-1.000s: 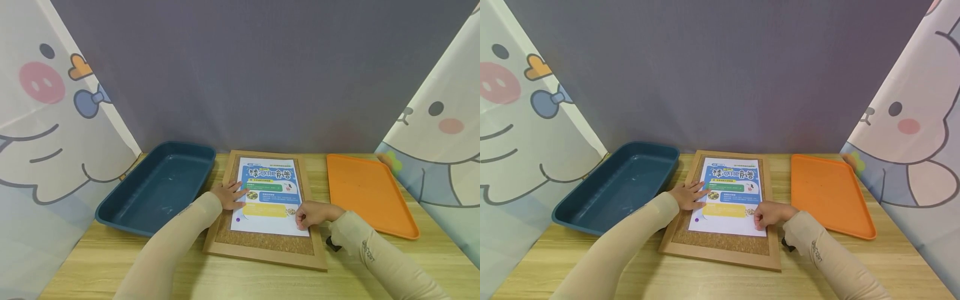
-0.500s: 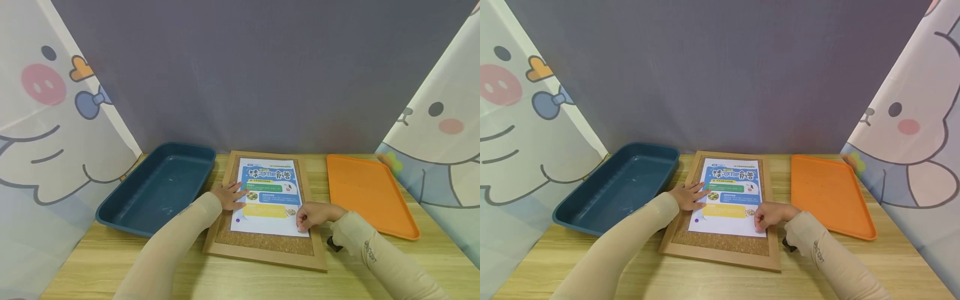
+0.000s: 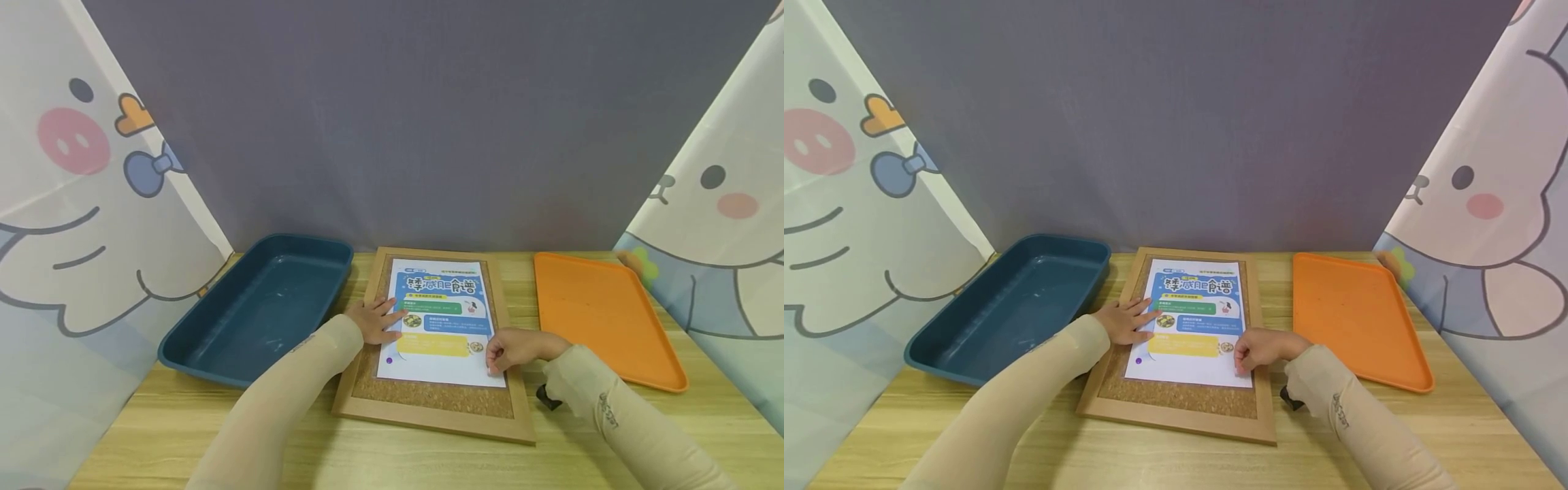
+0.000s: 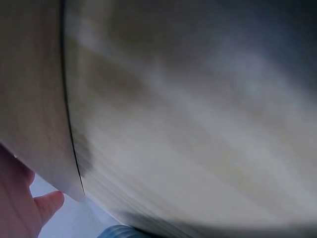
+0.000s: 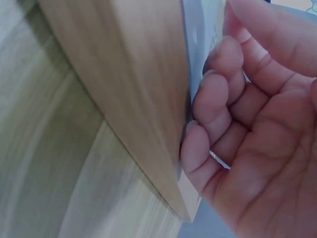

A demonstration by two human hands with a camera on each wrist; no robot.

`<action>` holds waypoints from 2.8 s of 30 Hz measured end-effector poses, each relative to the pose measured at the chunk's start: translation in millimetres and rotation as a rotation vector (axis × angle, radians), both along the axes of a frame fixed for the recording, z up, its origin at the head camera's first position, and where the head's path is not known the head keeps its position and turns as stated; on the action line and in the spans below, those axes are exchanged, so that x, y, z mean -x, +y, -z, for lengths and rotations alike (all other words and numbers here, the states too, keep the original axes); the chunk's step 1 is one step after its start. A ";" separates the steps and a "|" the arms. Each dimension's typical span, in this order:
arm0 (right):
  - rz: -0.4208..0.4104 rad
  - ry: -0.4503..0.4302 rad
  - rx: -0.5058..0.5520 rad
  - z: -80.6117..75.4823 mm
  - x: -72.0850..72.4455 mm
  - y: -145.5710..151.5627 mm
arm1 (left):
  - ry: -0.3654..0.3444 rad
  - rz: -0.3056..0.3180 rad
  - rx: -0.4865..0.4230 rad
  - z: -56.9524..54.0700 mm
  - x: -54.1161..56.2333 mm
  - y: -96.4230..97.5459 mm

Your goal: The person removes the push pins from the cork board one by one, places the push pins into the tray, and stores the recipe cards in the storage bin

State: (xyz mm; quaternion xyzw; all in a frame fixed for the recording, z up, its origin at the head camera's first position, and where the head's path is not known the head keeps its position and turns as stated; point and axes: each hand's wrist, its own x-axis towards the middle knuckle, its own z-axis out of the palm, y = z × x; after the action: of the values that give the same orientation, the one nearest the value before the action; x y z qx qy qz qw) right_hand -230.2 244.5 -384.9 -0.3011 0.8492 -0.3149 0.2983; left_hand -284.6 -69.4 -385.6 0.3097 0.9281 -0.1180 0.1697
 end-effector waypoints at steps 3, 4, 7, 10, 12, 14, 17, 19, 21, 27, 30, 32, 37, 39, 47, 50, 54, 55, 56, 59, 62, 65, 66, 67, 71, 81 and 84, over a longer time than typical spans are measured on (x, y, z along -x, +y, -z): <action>0.005 0.012 0.008 -0.8 -0.5 0.8 | 0.001 0.001 0.006 0.3 0.7 0.0; 0.011 0.017 0.011 -1.3 -0.7 1.1 | 0.002 0.002 0.007 0.1 0.9 0.1; 0.031 0.043 0.017 -2.4 -1.0 2.9 | 0.003 0.003 0.006 0.0 1.4 0.5; 0.050 0.051 0.026 -3.3 -1.0 5.2 | -0.003 0.001 0.003 0.0 1.5 0.2; 0.060 0.054 0.033 -3.9 -1.1 6.9 | -0.005 0.000 0.004 0.2 1.4 -0.1; 0.068 0.054 0.040 -5.6 -1.5 8.5 | -0.004 -0.002 0.003 1.5 2.3 -0.5; 0.076 0.063 0.040 -8.1 -1.4 11.9 | -0.001 -0.001 0.000 1.9 3.7 -0.7; 0.076 0.066 0.040 -9.6 -1.2 14.3 | 0.000 0.000 0.001 1.7 4.3 -0.7; 0.075 0.077 0.041 -10.5 -0.9 17.0 | 0.000 0.002 0.000 0.0 3.8 -0.8; 0.080 0.125 0.044 -11.4 -0.3 25.1 | -0.003 0.000 -0.001 -1.0 2.6 -1.4; 0.106 0.155 0.018 -10.8 -0.3 29.5 | -0.005 -0.001 -0.002 0.2 2.6 -1.9; 0.125 0.167 0.005 -10.5 -0.7 32.3 | -0.006 -0.002 -0.004 1.2 2.7 -2.1; 0.140 0.176 0.017 -11.4 -1.8 39.3 | -0.005 -0.002 -0.005 2.7 3.0 -2.4; 0.128 0.179 0.039 -12.4 -2.3 42.4 | -0.004 -0.001 -0.006 3.0 3.0 -2.5; 0.189 0.221 0.077 -13.5 -4.0 53.3 | -0.005 0.000 -0.005 1.9 2.3 -2.5; 0.258 0.274 0.071 -11.1 -3.7 56.6 | -0.008 0.001 -0.006 1.4 2.1 -2.2; 0.354 0.336 0.063 -10.6 -3.7 59.8 | -0.008 0.000 -0.009 0.8 1.8 -1.7; 0.369 0.347 0.065 -11.1 -3.8 60.3 | -0.008 0.000 -0.009 0.7 1.7 -1.6; 0.383 0.352 0.069 -11.5 -4.0 61.0 | -0.007 0.001 -0.009 0.6 1.7 -1.5; 0.404 0.369 0.072 -12.3 -4.3 62.9 | -0.007 0.002 -0.012 0.5 1.8 -1.5; 0.408 0.385 0.071 -11.5 -4.0 65.4 | -0.011 -0.001 -0.018 0.9 1.8 -1.6; 0.411 0.395 0.065 -10.3 -3.9 68.8 | -0.013 -0.006 -0.022 0.8 1.5 -1.8; 0.415 0.396 0.061 -10.0 -4.0 70.3 | -0.014 -0.006 -0.024 0.8 1.4 -1.8; 0.420 0.395 0.057 -10.0 -4.3 71.8 | -0.014 -0.006 -0.024 0.7 1.2 -1.7; 0.450 0.390 0.042 -11.2 -6.2 78.2 | -0.016 0.000 -0.024 0.7 1.2 -1.4; 0.525 0.416 -0.030 -12.9 -7.6 93.1 | -0.008 -0.003 -0.012 2.2 3.0 -1.1; 0.534 0.417 -0.020 -12.0 -8.9 97.9 | -0.007 -0.004 -0.008 3.0 3.1 -0.8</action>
State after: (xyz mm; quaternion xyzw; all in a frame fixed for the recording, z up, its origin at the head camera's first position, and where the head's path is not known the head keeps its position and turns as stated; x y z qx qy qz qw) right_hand -221.4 342.4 -372.9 -0.1231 0.9439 -0.3052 0.0279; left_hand -287.7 -70.2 -388.6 0.3090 0.9286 -0.1128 0.1718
